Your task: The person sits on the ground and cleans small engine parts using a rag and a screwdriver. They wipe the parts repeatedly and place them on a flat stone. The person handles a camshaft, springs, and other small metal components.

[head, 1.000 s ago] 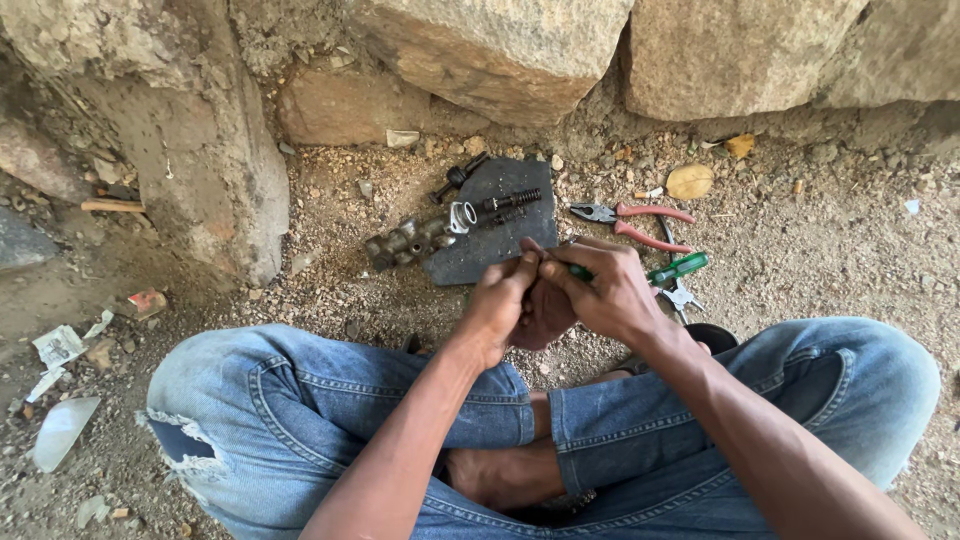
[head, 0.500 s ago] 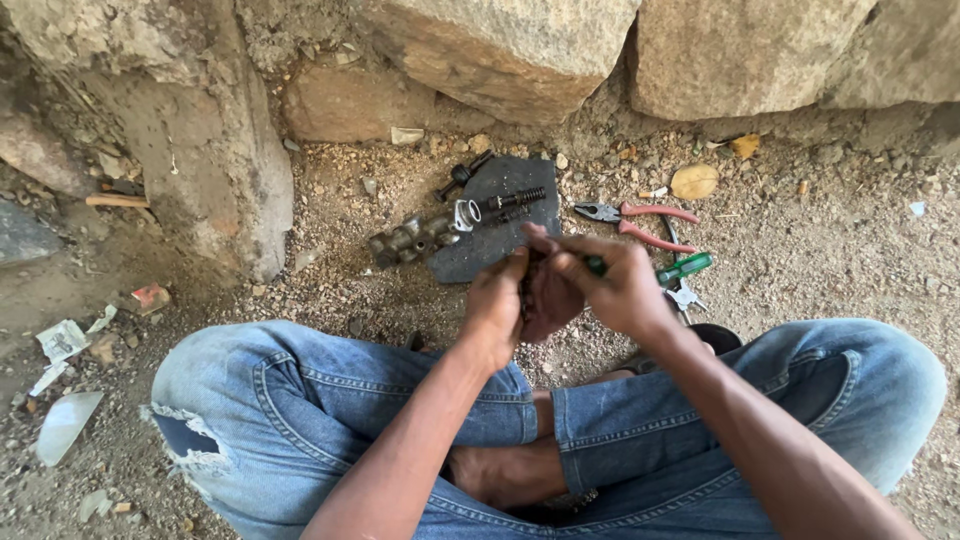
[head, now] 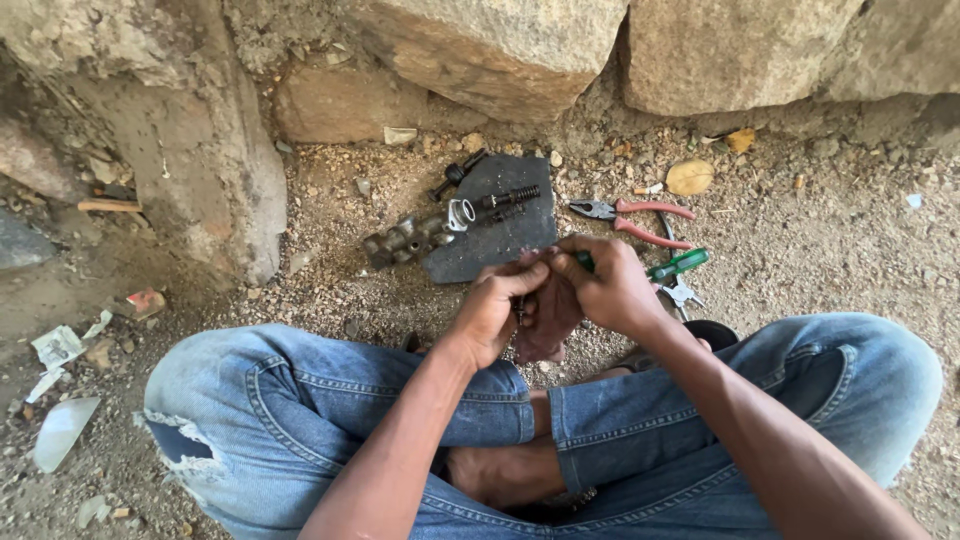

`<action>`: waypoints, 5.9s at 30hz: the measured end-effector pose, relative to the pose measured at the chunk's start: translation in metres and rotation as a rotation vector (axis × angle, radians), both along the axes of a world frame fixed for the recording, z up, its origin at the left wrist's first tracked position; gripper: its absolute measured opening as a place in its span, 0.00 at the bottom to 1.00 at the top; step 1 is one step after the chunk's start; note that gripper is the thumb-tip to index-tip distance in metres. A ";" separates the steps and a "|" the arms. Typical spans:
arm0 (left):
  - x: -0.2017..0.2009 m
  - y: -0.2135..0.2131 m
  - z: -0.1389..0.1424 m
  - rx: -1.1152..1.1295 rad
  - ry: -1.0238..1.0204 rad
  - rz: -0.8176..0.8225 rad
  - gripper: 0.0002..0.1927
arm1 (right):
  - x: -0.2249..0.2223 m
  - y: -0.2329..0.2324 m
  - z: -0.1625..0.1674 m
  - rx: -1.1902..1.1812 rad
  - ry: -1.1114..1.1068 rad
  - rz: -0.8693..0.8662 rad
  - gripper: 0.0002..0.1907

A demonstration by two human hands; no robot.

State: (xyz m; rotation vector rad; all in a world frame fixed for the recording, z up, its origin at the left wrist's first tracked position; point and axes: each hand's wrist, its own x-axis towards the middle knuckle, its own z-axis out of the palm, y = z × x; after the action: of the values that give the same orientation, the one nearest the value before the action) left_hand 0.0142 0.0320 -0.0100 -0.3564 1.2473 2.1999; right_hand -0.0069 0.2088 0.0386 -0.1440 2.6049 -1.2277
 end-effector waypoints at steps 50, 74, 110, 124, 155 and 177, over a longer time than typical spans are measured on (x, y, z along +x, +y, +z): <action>0.005 0.002 -0.031 0.203 -0.204 0.137 0.05 | 0.007 0.000 0.010 0.068 0.270 0.224 0.21; 0.001 -0.004 -0.005 0.251 -0.092 0.175 0.08 | -0.004 0.011 0.019 -0.367 -0.022 0.012 0.08; 0.001 0.006 -0.015 0.482 0.015 0.185 0.06 | -0.002 0.005 0.013 -0.049 0.570 0.245 0.09; 0.005 0.010 -0.006 0.072 -0.044 0.250 0.05 | -0.005 0.007 -0.006 -0.347 -0.132 -0.022 0.08; -0.003 -0.007 -0.007 0.074 0.087 0.250 0.08 | 0.002 0.003 0.007 -0.016 0.338 0.169 0.12; -0.006 -0.013 0.022 -0.559 0.644 0.060 0.10 | 0.004 0.012 -0.015 -0.505 0.024 -0.011 0.11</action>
State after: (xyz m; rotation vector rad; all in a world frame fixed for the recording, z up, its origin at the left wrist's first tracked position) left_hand 0.0085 0.0193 0.0123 0.1322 2.2298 2.0421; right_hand -0.0029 0.2207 0.0235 -0.2377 2.2583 -1.8716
